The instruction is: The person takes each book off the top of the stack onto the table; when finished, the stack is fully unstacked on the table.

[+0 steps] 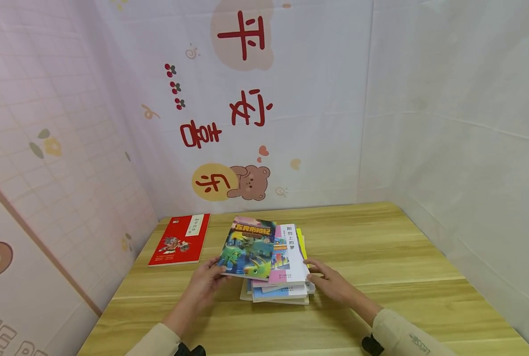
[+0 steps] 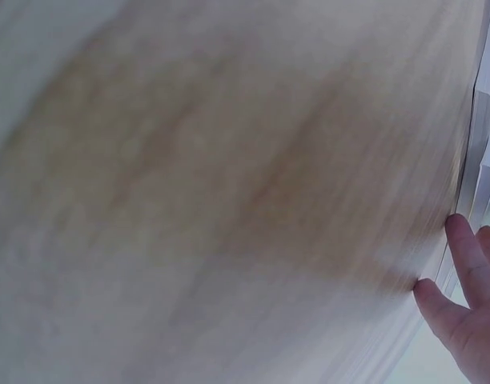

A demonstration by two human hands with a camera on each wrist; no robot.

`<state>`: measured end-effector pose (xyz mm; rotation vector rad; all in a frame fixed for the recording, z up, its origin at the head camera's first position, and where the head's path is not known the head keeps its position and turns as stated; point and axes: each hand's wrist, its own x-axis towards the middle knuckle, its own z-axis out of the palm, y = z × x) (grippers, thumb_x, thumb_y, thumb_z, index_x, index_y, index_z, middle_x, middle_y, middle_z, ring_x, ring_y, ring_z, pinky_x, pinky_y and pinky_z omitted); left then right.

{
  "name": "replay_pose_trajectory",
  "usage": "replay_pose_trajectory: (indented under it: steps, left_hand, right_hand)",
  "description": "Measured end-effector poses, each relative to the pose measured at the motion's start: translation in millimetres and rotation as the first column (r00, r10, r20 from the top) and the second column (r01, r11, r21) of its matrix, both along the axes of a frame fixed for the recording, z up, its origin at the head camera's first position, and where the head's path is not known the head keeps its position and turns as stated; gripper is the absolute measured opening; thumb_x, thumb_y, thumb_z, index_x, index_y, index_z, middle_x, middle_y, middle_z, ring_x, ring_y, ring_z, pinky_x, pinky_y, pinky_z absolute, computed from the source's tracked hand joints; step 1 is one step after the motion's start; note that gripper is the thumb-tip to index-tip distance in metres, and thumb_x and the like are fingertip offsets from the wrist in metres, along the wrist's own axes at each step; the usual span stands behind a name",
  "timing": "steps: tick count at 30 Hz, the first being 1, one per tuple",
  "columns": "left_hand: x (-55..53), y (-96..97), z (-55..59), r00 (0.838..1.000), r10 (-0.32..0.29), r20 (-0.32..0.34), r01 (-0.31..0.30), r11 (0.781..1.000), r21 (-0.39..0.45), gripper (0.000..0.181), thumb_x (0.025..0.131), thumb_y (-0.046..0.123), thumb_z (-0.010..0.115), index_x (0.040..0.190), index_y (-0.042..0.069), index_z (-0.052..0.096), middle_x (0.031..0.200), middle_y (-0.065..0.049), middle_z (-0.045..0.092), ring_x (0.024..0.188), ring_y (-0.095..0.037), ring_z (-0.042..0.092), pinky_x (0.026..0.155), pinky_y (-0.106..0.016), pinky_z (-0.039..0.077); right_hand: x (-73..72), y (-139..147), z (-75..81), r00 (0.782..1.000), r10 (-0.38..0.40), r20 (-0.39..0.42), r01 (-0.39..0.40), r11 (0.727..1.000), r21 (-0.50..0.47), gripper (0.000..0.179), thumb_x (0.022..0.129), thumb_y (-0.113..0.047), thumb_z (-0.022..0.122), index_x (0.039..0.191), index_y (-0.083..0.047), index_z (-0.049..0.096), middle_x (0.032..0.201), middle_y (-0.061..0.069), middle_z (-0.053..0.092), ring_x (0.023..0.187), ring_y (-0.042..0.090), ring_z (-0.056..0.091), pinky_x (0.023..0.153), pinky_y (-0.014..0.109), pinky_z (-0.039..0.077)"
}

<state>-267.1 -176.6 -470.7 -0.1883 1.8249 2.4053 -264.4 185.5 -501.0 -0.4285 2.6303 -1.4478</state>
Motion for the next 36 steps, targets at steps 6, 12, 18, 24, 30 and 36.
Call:
replay_pose_trajectory:
  steps: [6, 12, 18, 24, 30, 36]
  left_hand:
    - [-10.4, -12.7, 2.0, 0.999, 0.051, -0.013, -0.051, 0.999, 0.007, 0.053, 0.1, -0.001, 0.049, 0.148, -0.007, 0.028, 0.125, -0.02, 0.053, 0.09, -0.017, 0.064, 0.095, -0.04, 0.051]
    - [-21.3, -24.8, 4.6, 0.995, 0.101, -0.02, -0.101, 0.995, 0.023, 0.058, 0.1, 0.001, 0.051, 0.152, -0.005, 0.024, 0.125, -0.018, 0.054, 0.085, -0.013, 0.067, 0.094, -0.036, 0.051]
    - [-33.7, -34.2, 5.5, 0.991, 0.135, 0.004, -0.135, 0.99, 0.049, 0.058, 0.102, 0.003, 0.05, 0.153, -0.002, 0.024, 0.131, -0.018, 0.051, 0.086, -0.012, 0.067, 0.093, -0.034, 0.052]
    - [-50.3, -42.5, 5.8, 0.987, 0.16, 0.017, -0.161, 0.986, 0.042, 0.06, 0.102, 0.005, 0.051, 0.155, -0.001, 0.023, 0.136, -0.019, 0.045, 0.085, -0.011, 0.067, 0.098, -0.035, 0.048]
    - [-69.5, -50.1, 3.1, 0.987, 0.163, 0.006, -0.163, 0.986, 0.018, 0.062, 0.103, 0.005, 0.049, 0.156, -0.001, 0.017, 0.147, -0.023, 0.036, 0.087, -0.01, 0.065, 0.103, -0.039, 0.043]
    - [-85.4, -54.3, -2.0, 0.984, 0.176, 0.005, -0.176, 0.984, -0.033, 0.064, 0.103, 0.004, 0.049, 0.157, -0.001, 0.016, 0.148, -0.024, 0.035, 0.084, -0.009, 0.065, 0.099, -0.036, 0.048]
  right_hand:
    - [1.4, 0.4, 1.3, 1.0, -0.005, 0.005, 0.005, 1.0, 0.01, 0.041, 0.102, -0.031, 0.056, 0.142, -0.02, 0.05, 0.135, 0.025, 0.055, 0.115, 0.043, 0.058, 0.096, 0.06, 0.045]
    - [1.6, 1.0, 1.6, 1.0, 0.0, 0.014, 0.0, 1.0, 0.007, 0.042, 0.103, -0.03, 0.055, 0.143, -0.02, 0.049, 0.136, 0.025, 0.054, 0.116, 0.042, 0.058, 0.096, 0.06, 0.044]
    - [1.0, 0.9, 1.0, 1.0, 0.003, 0.025, -0.003, 1.0, 0.0, 0.044, 0.102, -0.031, 0.056, 0.144, -0.02, 0.048, 0.137, 0.026, 0.053, 0.116, 0.042, 0.058, 0.097, 0.061, 0.043]
    - [0.6, 0.1, 1.4, 1.0, 0.012, 0.023, -0.012, 1.0, -0.002, 0.045, 0.102, -0.031, 0.055, 0.145, -0.019, 0.048, 0.137, 0.027, 0.053, 0.116, 0.043, 0.057, 0.096, 0.061, 0.043]
    - [1.5, -0.3, 1.5, 1.0, 0.008, 0.022, -0.008, 1.0, 0.0, 0.044, 0.103, -0.03, 0.055, 0.145, -0.018, 0.048, 0.137, 0.027, 0.053, 0.115, 0.043, 0.058, 0.096, 0.06, 0.044]
    - [3.4, -0.8, 3.2, 1.0, 0.008, 0.029, -0.008, 1.0, -0.013, 0.044, 0.103, -0.029, 0.055, 0.144, -0.017, 0.048, 0.138, 0.028, 0.052, 0.116, 0.045, 0.057, 0.096, 0.062, 0.043]
